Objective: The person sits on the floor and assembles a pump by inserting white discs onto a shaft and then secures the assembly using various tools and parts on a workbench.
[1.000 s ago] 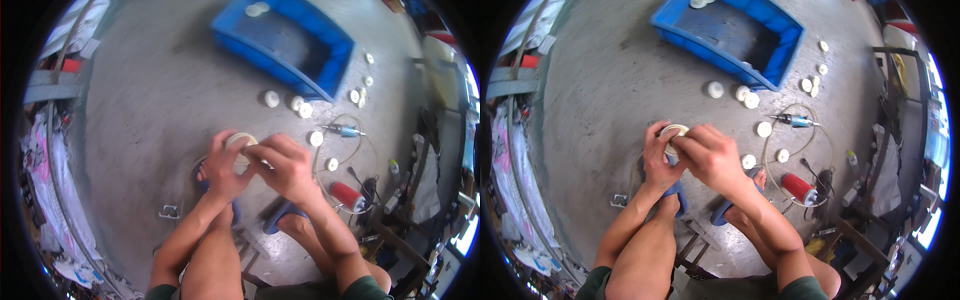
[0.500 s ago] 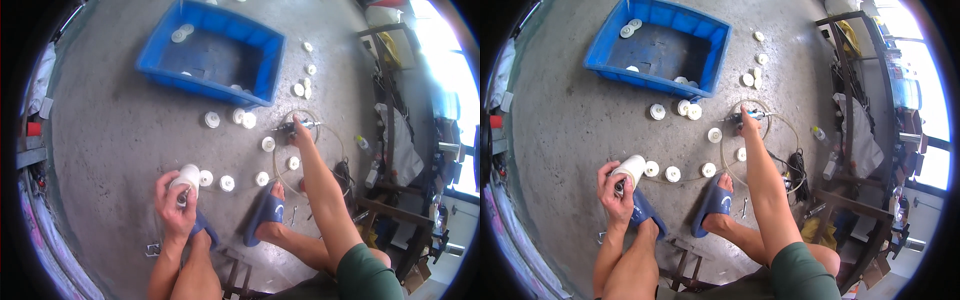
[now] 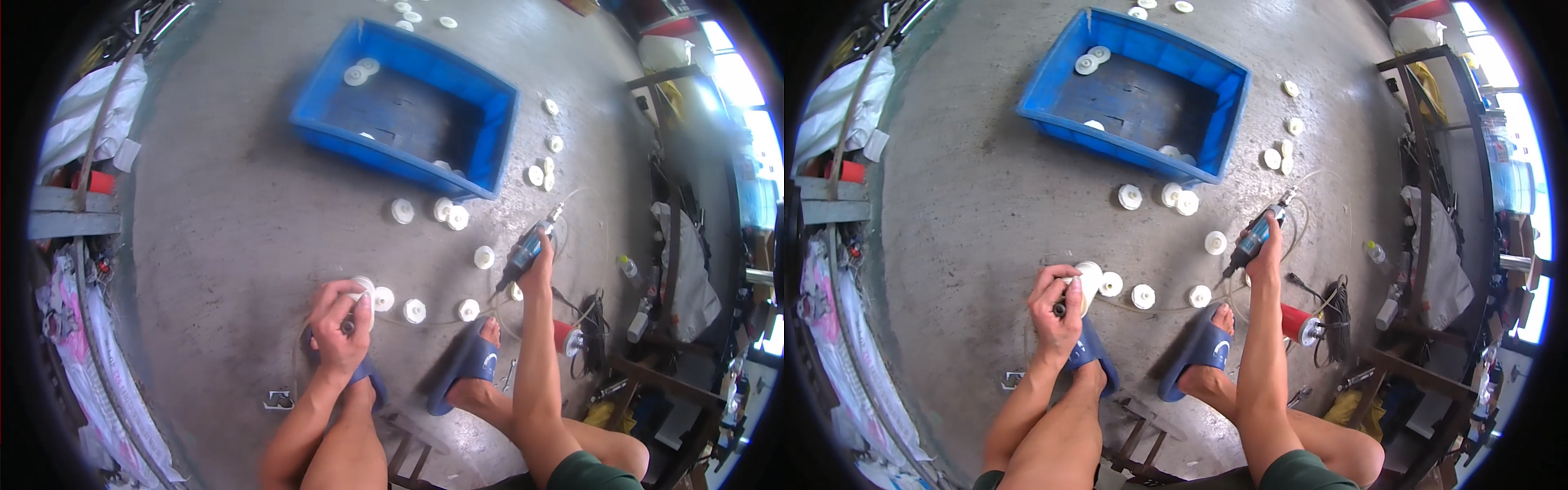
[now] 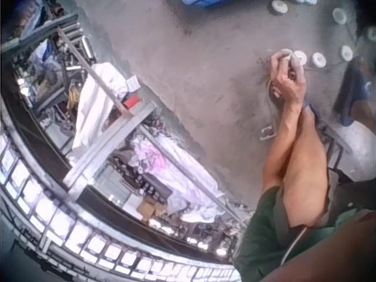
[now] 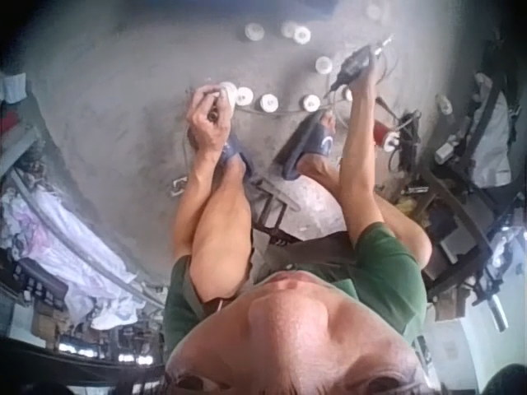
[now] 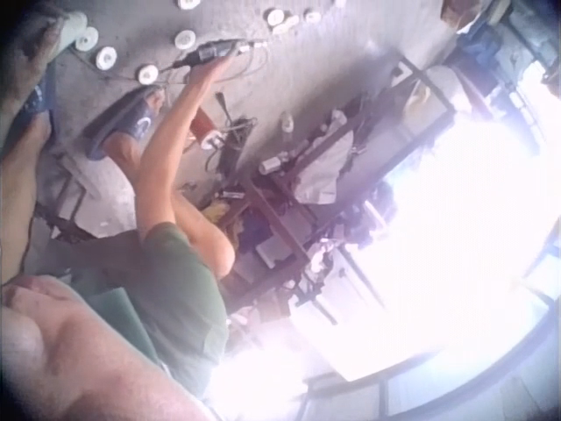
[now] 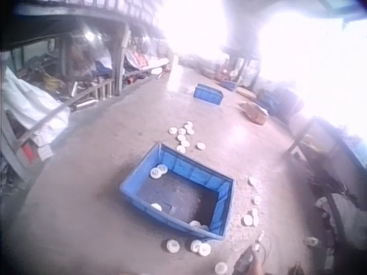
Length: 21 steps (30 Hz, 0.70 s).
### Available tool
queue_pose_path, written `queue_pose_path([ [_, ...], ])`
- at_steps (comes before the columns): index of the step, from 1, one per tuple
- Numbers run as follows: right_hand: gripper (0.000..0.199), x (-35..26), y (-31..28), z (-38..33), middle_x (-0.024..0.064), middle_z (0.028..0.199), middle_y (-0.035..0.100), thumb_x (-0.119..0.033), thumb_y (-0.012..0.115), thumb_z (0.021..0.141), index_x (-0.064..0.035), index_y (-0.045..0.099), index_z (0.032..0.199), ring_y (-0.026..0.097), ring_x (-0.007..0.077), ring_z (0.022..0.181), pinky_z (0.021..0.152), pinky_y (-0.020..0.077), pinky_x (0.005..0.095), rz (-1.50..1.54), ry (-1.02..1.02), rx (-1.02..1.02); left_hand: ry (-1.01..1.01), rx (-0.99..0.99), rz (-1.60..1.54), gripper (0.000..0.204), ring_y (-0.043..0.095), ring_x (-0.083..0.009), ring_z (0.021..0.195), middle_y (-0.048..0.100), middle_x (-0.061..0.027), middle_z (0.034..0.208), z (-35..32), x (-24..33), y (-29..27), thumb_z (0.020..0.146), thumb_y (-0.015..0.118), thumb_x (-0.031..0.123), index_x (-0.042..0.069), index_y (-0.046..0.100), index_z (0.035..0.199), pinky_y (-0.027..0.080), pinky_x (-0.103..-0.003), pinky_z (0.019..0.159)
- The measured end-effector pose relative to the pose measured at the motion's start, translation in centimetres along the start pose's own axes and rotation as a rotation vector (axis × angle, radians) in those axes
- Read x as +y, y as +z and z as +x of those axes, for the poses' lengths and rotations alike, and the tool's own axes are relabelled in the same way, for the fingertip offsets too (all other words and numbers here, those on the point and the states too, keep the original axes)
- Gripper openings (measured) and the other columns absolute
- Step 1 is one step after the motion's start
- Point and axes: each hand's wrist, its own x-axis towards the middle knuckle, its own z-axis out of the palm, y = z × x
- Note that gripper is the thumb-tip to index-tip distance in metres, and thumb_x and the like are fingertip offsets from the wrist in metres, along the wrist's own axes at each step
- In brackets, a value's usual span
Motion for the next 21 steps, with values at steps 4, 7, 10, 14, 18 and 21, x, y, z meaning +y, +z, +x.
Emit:
queue_pose_path([
  [4,0.058,4.1,1.1,-1.2,0.0147,0.093,0.072,-0.063,0.041,0.108,-0.0085,0.059,0.118,0.069,0.0245,0.068,0.058,0.0594,0.0415,0.001,-0.223,0.005,0.036,0.012,0.012,0.017,0.062,-0.0312,0.092,0.069,-0.0102,0.099,-0.1,-0.3,0.7,0.091,0.071,0.009,0.000,0.064,0.079,0.048,-0.041,0.082],
  [7,0.057,6.8,1.8,-1.5,0.0184,0.107,0.074,-0.059,0.034,0.111,-0.0090,0.056,0.127,0.070,0.0259,0.073,0.063,0.0602,0.0423,0.111,-0.103,-0.018,0.059,0.007,0.031,0.017,0.062,-0.0313,0.091,0.069,-0.0098,0.099,-0.2,-0.6,0.0,0.091,0.071,0.010,0.000,0.064,0.079,0.048,-0.041,0.081],
  [10,0.061,8.5,1.7,-1.0,0.0157,0.101,0.074,-0.059,0.029,0.110,-0.0075,0.058,0.126,0.068,0.0240,0.075,0.067,0.0596,0.0414,0.260,0.018,0.009,0.044,0.016,0.023,0.017,0.062,-0.0314,0.091,0.069,-0.0095,0.099,0.0,-0.5,-0.2,0.091,0.071,0.010,0.000,0.065,0.079,0.048,-0.042,0.080],
  [14,0.063,9.3,-0.7,0.5,0.0086,0.091,0.070,-0.052,0.027,0.108,-0.0035,0.065,0.120,0.066,0.0197,0.073,0.068,0.0586,0.0386,0.672,0.343,-0.094,-0.028,0.013,-0.031,0.016,0.062,-0.0316,0.092,0.069,-0.0093,0.099,-0.3,-0.7,0.0,0.092,0.071,0.010,0.001,0.065,0.079,0.049,-0.042,0.080],
  [18,0.057,9.6,-0.5,0.2,0.0016,0.079,0.065,-0.040,0.029,0.102,-0.0030,0.070,0.118,0.063,0.0164,0.068,0.069,0.0594,0.0368,0.919,0.482,-0.177,0.006,0.019,0.006,0.016,0.062,-0.0316,0.092,0.070,-0.0089,0.100,-0.3,-0.4,0.2,0.092,0.070,0.010,0.000,0.065,0.079,0.049,-0.041,0.081],
  [21,0.060,8.6,0.7,-0.4,-0.0011,0.071,0.063,-0.038,0.027,0.102,-0.0060,0.076,0.112,0.061,0.0156,0.064,0.065,0.0584,0.0349,0.911,0.572,-0.196,0.034,0.019,0.026,0.017,0.062,-0.0314,0.092,0.070,-0.0086,0.101,-0.5,-0.1,0.8,0.092,0.070,0.009,0.000,0.065,0.079,0.049,-0.041,0.082],
])
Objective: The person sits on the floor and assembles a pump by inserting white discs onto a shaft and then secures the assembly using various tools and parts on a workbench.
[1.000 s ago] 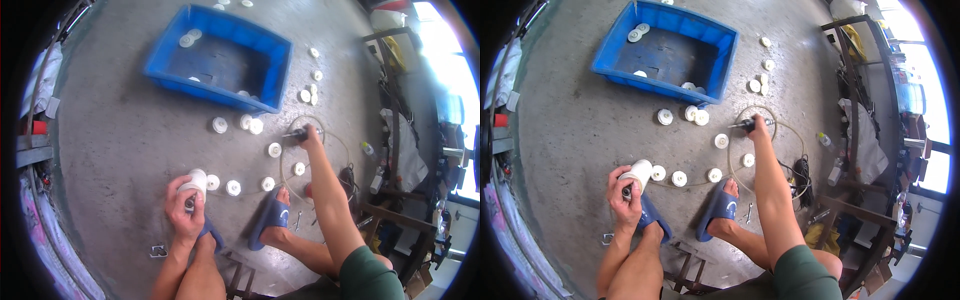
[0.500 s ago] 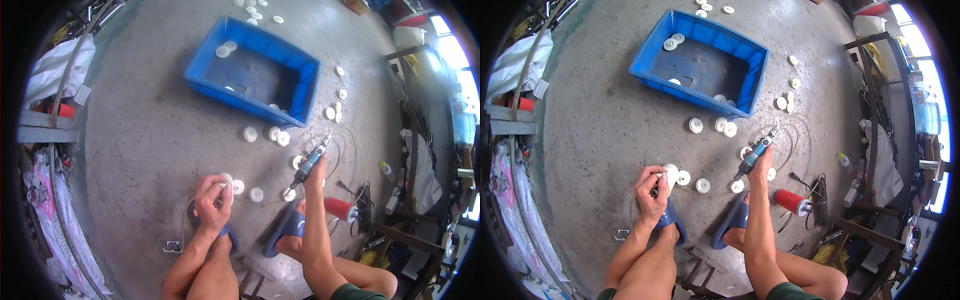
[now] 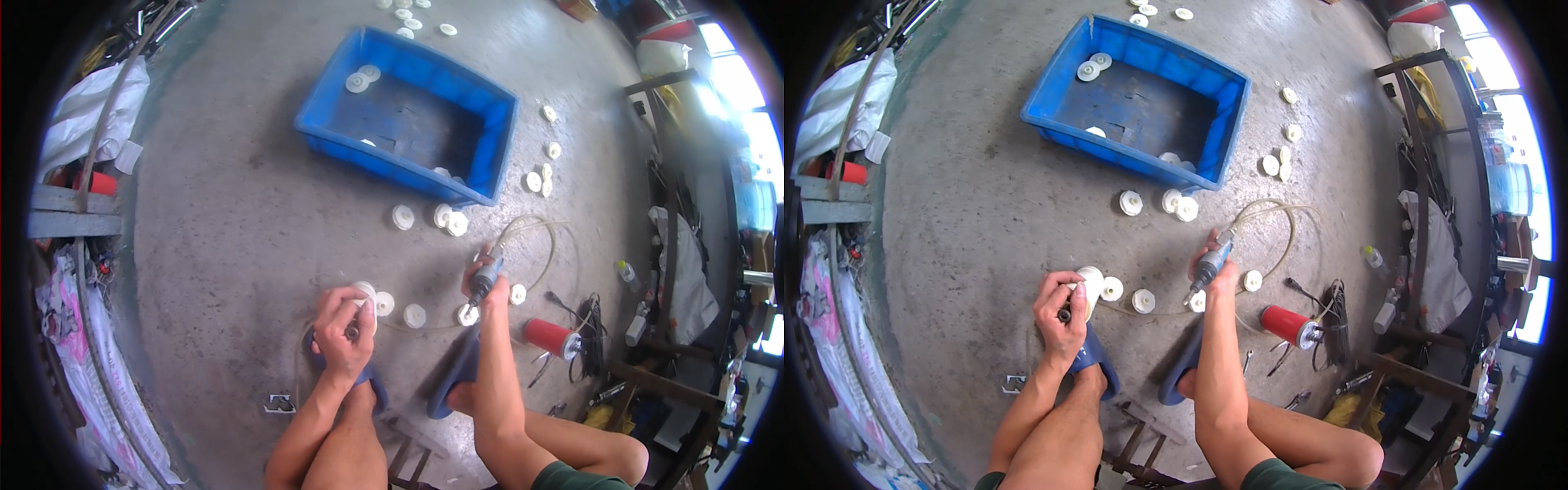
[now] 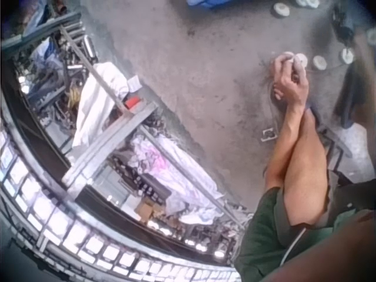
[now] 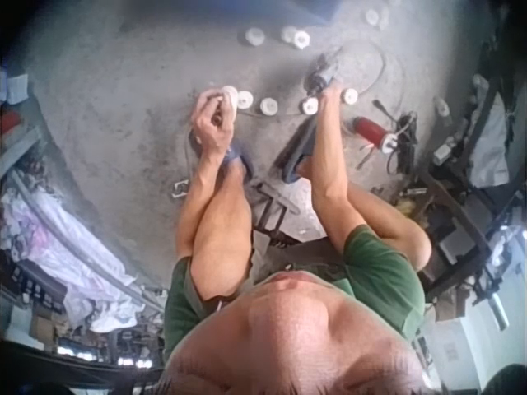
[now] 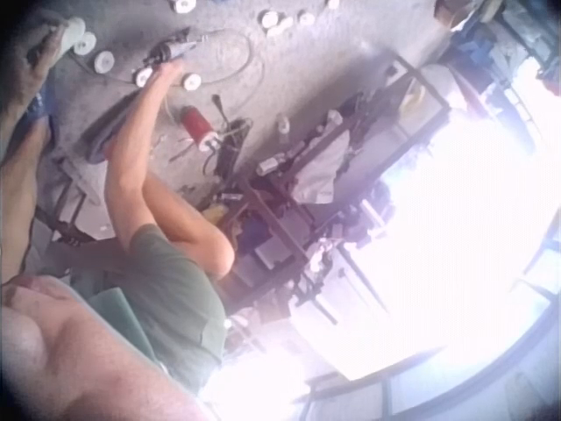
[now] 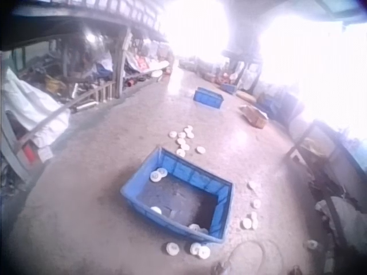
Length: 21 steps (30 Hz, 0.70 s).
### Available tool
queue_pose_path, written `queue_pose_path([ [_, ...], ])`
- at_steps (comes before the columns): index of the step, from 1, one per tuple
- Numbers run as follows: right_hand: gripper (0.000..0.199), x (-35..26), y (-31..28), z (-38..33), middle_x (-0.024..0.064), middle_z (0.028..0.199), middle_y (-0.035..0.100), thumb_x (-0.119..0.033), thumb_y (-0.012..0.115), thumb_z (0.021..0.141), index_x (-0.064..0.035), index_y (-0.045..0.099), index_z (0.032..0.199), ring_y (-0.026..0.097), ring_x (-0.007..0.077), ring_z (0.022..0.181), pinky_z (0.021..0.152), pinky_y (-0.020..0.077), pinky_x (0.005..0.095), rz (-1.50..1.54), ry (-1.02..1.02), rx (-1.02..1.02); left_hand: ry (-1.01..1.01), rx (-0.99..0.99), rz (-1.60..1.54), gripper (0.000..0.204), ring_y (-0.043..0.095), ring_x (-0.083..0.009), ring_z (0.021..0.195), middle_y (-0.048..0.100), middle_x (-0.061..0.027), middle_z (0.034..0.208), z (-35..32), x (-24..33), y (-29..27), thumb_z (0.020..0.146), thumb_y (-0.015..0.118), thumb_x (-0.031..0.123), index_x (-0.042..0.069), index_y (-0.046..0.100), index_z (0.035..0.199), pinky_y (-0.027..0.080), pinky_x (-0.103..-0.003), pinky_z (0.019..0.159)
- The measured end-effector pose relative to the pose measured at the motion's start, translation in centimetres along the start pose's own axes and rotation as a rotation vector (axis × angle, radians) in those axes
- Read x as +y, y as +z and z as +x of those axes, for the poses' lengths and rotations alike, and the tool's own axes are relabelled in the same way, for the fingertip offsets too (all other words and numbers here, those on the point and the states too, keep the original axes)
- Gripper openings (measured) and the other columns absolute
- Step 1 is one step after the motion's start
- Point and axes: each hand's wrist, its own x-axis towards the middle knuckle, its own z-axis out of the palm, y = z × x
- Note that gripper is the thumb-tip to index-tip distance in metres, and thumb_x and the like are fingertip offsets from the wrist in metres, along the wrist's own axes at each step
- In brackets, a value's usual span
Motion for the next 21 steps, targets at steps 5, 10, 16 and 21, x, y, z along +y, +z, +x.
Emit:
queue_pose_path([
  [5,0.059,0.7,1.7,-0.1,0.0018,0.080,0.067,-0.048,0.037,0.106,-0.0047,0.072,0.125,0.063,0.0156,0.072,0.070,0.0563,0.0344,-0.004,-0.028,-0.088,-0.012,0.005,-0.026,0.020,0.063,-0.0311,0.092,0.071,-0.0084,0.101,0.0,0.0,0.3,0.091,0.071,0.009,0.000,0.063,0.076,0.049,-0.042,0.082],
  [10,0.064,10.4,8.8,-10.2,0.0100,0.121,0.068,-0.022,0.079,0.092,0.0019,0.054,0.146,0.064,0.0133,0.083,0.076,0.0552,0.0294,0.041,-0.140,-0.538,0.073,-0.028,-0.026,0.018,0.065,-0.0296,0.092,0.071,-0.0106,0.100,0.8,0.0,-0.4,0.089,0.073,0.007,0.000,0.061,0.076,0.052,-0.040,0.080],
  [16,0.052,17.6,12.0,-14.5,0.0137,0.139,0.064,-0.006,0.061,0.094,-0.0005,0.052,0.146,0.068,0.0168,0.105,0.094,0.0554,0.0353,-0.220,-0.227,-0.665,0.171,-0.093,0.007,0.016,0.065,-0.0282,0.096,0.072,-0.0060,0.097,0.8,-0.6,0.1,0.086,0.079,0.011,0.002,0.068,0.077,0.047,-0.041,0.088],
  [21,0.045,20.8,12.3,-15.4,0.0247,0.132,0.068,-0.003,0.059,0.094,-0.0034,0.052,0.138,0.067,0.0227,0.077,0.077,0.0577,0.0407,-0.715,-0.689,-0.707,0.154,-0.059,0.038,0.019,0.063,-0.0259,0.095,0.071,-0.0017,0.094,1.6,-0.7,1.5,0.082,0.082,0.014,0.005,0.067,0.076,0.044,-0.040,0.087],
])
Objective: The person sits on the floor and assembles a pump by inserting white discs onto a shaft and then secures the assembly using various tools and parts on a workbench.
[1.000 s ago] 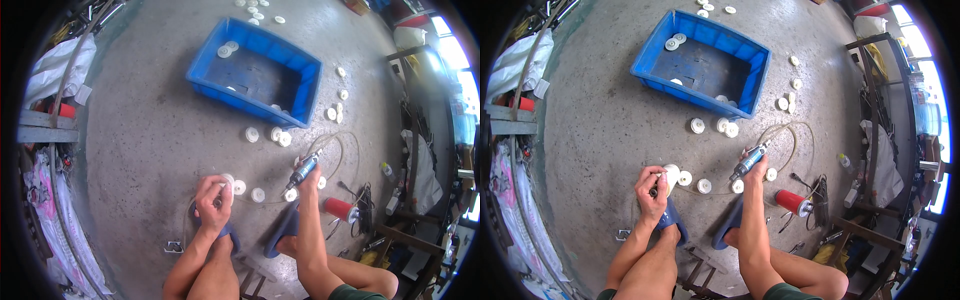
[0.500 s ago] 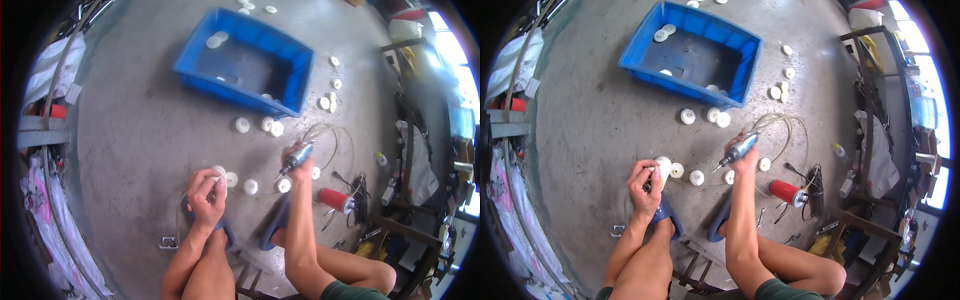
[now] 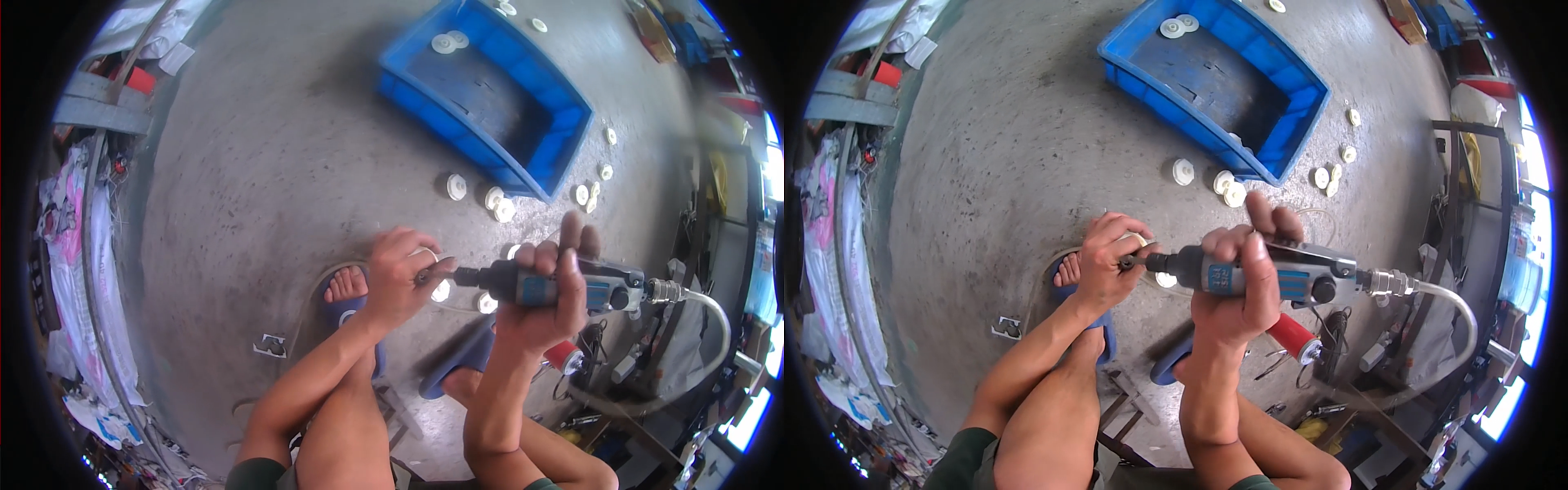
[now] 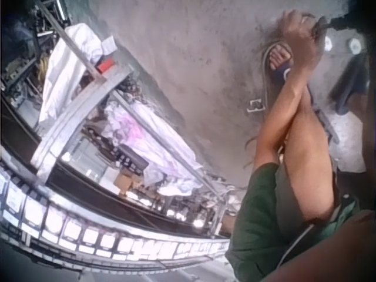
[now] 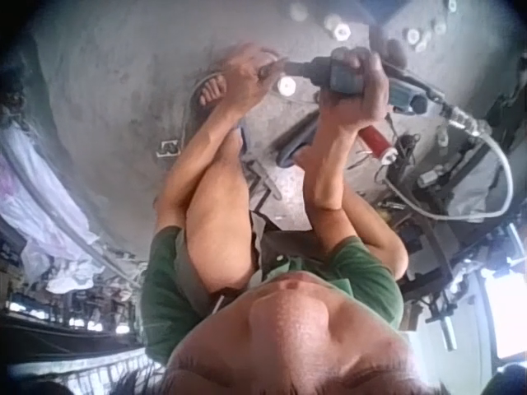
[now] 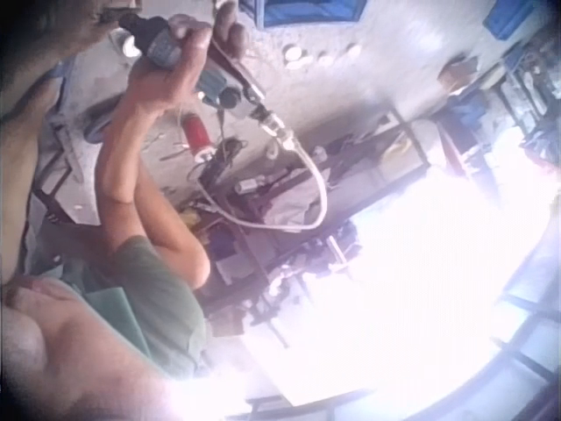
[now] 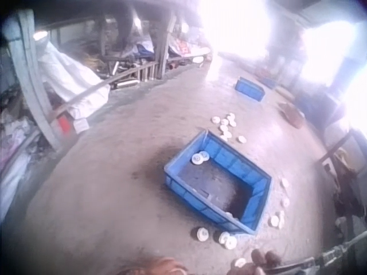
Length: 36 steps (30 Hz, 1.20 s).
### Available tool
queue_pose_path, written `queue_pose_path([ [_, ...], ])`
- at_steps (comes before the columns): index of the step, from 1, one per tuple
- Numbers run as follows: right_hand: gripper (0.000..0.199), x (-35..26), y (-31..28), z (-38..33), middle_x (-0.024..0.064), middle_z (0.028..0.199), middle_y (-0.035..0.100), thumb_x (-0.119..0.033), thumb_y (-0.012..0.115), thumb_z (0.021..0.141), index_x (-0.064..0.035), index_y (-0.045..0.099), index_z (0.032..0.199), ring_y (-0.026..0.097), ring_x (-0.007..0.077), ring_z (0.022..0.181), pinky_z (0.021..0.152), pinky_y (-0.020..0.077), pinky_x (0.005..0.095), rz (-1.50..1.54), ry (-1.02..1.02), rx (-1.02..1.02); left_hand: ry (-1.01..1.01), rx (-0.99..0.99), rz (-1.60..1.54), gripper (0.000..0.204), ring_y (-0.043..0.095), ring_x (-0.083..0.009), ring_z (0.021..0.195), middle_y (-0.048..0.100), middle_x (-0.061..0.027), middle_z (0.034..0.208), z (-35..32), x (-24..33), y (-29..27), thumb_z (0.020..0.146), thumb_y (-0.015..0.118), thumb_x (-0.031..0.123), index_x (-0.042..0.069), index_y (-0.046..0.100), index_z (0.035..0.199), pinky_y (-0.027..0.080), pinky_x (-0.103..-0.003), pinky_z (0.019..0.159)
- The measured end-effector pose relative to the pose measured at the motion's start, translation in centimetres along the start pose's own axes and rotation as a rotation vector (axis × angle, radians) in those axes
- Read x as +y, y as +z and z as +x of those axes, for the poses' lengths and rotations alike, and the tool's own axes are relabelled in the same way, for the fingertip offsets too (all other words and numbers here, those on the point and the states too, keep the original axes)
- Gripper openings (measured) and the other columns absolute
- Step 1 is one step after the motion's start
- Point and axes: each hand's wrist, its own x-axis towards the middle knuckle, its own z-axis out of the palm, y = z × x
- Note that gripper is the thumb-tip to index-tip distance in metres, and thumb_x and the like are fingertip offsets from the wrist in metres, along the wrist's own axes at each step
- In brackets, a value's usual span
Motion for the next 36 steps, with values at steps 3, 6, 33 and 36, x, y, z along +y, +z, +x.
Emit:
queue_pose_path([
  [3,0.037,0.3,0.2,-0.6,0.0194,0.103,0.067,0.003,0.057,0.084,-0.0034,0.055,0.120,0.058,0.0189,0.062,0.070,0.0540,0.0395,-0.255,-0.004,-0.049,0.006,0.029,-0.017,0.021,0.062,-0.0271,0.087,0.068,-0.0022,0.088,-0.1,-0.4,0.9,0.083,0.082,0.020,0.008,0.068,0.074,0.044,-0.043,0.080],
  [6,0.037,0.6,0.7,-1.3,0.0203,0.096,0.067,0.009,0.060,0.083,-0.0032,0.055,0.117,0.059,0.0188,0.062,0.066,0.0540,0.0397,-0.277,0.023,-0.134,0.013,0.003,-0.022,0.022,0.063,-0.0271,0.087,0.067,-0.0017,0.087,-0.3,-0.5,1.6,0.083,0.081,0.025,0.010,0.069,0.071,0.044,-0.043,0.079],
  [33,0.046,-1.5,-3.6,-2.8,0.0122,0.088,0.062,0.003,0.060,0.082,-0.0004,0.055,0.127,0.058,0.0194,0.063,0.060,0.0500,0.0329,-0.564,-0.139,0.006,0.181,-0.114,0.085,0.017,0.066,-0.0240,0.076,0.074,0.0010,0.078,0.7,1.2,5.9,0.084,0.078,0.021,0.012,0.071,0.071,0.050,-0.038,0.073],
  [36,0.043,-0.1,-6.2,-2.5,0.0111,0.090,0.063,0.001,0.065,0.084,-0.0014,0.056,0.126,0.059,0.0188,0.067,0.063,0.0513,0.0333,-0.572,-0.218,-0.064,0.185,-0.118,0.125,0.016,0.067,-0.0253,0.075,0.075,-0.0009,0.079,0.8,1.1,6.1,0.084,0.077,0.018,0.010,0.071,0.072,0.051,-0.039,0.071],
])
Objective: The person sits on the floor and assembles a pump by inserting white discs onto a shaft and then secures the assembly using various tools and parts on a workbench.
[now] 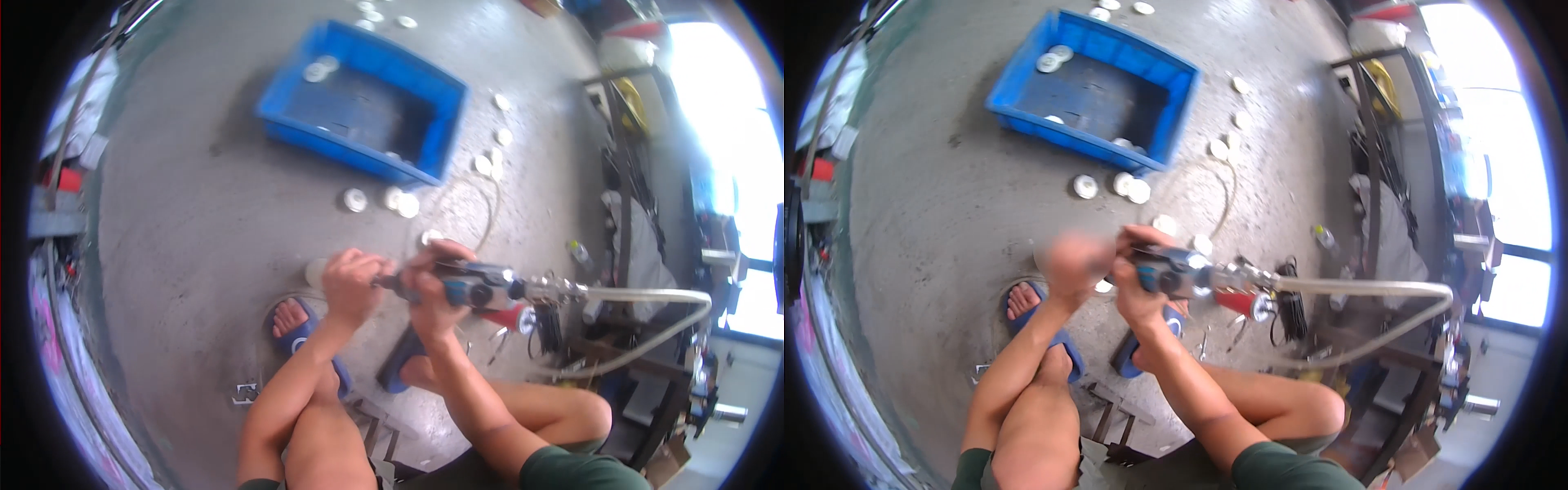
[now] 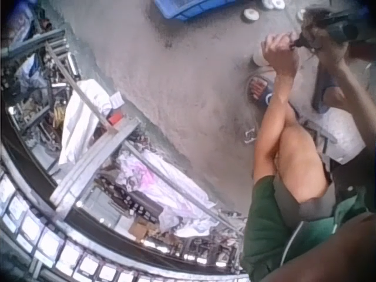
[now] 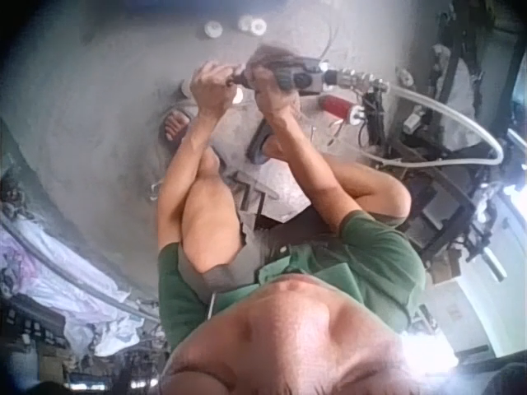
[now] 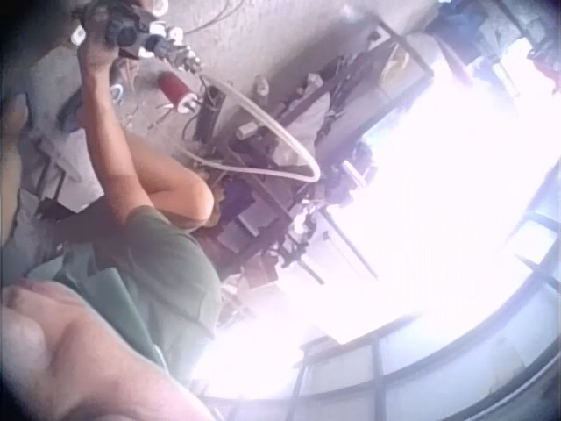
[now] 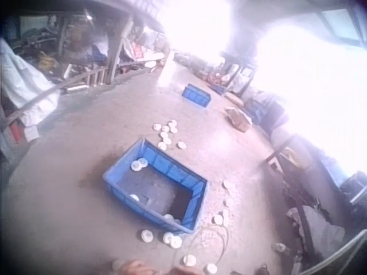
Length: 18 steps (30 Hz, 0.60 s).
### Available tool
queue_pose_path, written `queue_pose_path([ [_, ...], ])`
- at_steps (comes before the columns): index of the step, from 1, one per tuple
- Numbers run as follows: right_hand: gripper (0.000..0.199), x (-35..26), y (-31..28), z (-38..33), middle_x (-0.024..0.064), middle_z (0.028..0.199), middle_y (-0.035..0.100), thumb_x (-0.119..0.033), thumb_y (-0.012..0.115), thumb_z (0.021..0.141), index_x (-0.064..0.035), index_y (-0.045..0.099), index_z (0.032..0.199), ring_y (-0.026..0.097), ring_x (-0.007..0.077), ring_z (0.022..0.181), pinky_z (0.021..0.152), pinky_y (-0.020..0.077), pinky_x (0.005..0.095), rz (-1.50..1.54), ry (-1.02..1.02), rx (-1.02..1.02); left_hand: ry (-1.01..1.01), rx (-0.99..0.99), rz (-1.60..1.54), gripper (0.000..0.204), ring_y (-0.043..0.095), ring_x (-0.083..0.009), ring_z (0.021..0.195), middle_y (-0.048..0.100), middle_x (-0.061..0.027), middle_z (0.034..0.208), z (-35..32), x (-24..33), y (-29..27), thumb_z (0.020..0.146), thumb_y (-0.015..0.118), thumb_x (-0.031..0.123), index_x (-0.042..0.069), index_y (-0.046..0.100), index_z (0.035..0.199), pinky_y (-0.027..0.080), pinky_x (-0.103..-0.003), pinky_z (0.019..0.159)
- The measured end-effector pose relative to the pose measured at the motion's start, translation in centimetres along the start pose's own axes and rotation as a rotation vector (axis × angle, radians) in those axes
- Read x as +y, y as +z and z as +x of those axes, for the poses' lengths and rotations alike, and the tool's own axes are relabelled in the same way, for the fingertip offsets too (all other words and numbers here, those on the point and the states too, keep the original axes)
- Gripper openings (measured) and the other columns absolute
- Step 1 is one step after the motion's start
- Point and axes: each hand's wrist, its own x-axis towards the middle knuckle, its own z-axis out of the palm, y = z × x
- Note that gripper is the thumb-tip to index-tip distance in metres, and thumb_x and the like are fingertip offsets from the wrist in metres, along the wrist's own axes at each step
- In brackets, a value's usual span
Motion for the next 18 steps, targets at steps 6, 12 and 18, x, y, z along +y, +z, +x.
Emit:
queue_pose_path([
  [6,0.044,1.4,0.8,1.6,0.0116,0.101,0.067,-0.005,0.072,0.091,-0.0020,0.054,0.131,0.062,0.0157,0.079,0.070,0.0536,0.0313,-0.124,-0.081,-0.165,-0.055,0.058,0.073,0.005,0.069,-0.0302,0.076,0.076,-0.0067,0.083,1.3,0.2,-0.8,0.079,0.073,0.007,0.006,0.071,0.075,0.055,-0.042,0.070],
  [12,0.048,-2.7,2.9,5.3,0.0115,0.111,0.074,-0.007,0.074,0.086,0.0037,0.062,0.132,0.066,0.0130,0.098,0.088,0.0549,0.0324,0.107,0.167,0.027,-0.127,-0.049,-0.019,0.008,0.070,-0.0335,0.082,0.076,-0.0125,0.090,1.9,-1.1,-1.4,0.087,0.071,0.007,0.001,0.073,0.081,0.055,-0.042,0.074],
  [18,0.031,7.5,-5.5,10.8,0.0160,0.094,0.072,-0.007,0.071,0.082,0.0083,0.067,0.109,0.066,0.0195,0.067,0.059,0.0557,0.0369,-0.230,0.700,0.503,-0.587,0.095,-0.215,0.039,0.049,-0.0045,0.063,0.076,-0.0033,0.087,1.7,-3.0,-6.1,0.109,0.058,0.028,-0.003,0.079,0.097,0.038,-0.027,0.058],
])
